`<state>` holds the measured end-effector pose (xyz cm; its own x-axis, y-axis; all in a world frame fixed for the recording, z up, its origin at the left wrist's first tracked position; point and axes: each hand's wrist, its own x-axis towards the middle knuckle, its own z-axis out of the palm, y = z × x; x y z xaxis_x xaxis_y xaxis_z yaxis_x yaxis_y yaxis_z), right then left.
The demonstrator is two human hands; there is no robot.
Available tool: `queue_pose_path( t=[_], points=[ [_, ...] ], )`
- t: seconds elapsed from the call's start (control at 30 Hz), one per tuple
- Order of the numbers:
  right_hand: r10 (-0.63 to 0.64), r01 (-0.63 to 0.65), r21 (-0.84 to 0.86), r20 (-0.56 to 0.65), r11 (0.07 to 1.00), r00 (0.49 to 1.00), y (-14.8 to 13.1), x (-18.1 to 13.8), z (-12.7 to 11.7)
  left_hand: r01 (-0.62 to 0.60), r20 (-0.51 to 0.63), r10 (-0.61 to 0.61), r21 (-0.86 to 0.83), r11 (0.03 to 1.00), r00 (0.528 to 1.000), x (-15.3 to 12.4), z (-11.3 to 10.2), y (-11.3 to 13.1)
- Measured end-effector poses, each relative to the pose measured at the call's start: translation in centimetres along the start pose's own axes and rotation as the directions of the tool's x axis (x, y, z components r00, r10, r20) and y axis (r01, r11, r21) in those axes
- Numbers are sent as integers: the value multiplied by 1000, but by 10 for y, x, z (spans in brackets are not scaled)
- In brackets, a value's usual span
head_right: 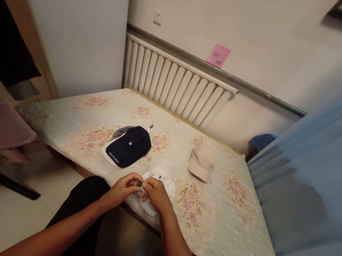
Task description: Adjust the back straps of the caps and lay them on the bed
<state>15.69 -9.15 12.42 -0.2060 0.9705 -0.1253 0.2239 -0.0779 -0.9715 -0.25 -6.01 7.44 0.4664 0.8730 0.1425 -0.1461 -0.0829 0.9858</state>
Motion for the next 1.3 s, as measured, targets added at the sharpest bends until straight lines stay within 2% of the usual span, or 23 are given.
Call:
queue_pose_path(
  t=[0.13,0.47,0.67,0.93,1.07,1.2,1.3],
  points=[
    [12,-10,-47,49,999,999,-1,-4,-8,8,-4,-8,-3,1000,1000,0,0,-2],
    [40,-39,-64,5,997,999,-9,-3,-4,10,9,-10,-19,1000,1000,0,4,0],
    [41,-45,-230,-26,972,999,-12,-8,-10,20,20,-20,-25,999,1000,-1,4,-1],
    [40,-39,-159,-1,986,999,-8,-6,-6,57,18,-58,9,998,998,-3,5,6],
    [-5,7,-150,10,989,1000,-10,-11,-10,67,-11,-66,69,995,998,-1,5,6],
    [-74,60,-211,-55,976,996,-9,-15,-6,17,-66,-8,139,990,998,4,10,-6],
    [-154,112,-312,-113,943,982,-6,-16,0,1,-33,7,248,969,999,8,9,-12]
  ],
)
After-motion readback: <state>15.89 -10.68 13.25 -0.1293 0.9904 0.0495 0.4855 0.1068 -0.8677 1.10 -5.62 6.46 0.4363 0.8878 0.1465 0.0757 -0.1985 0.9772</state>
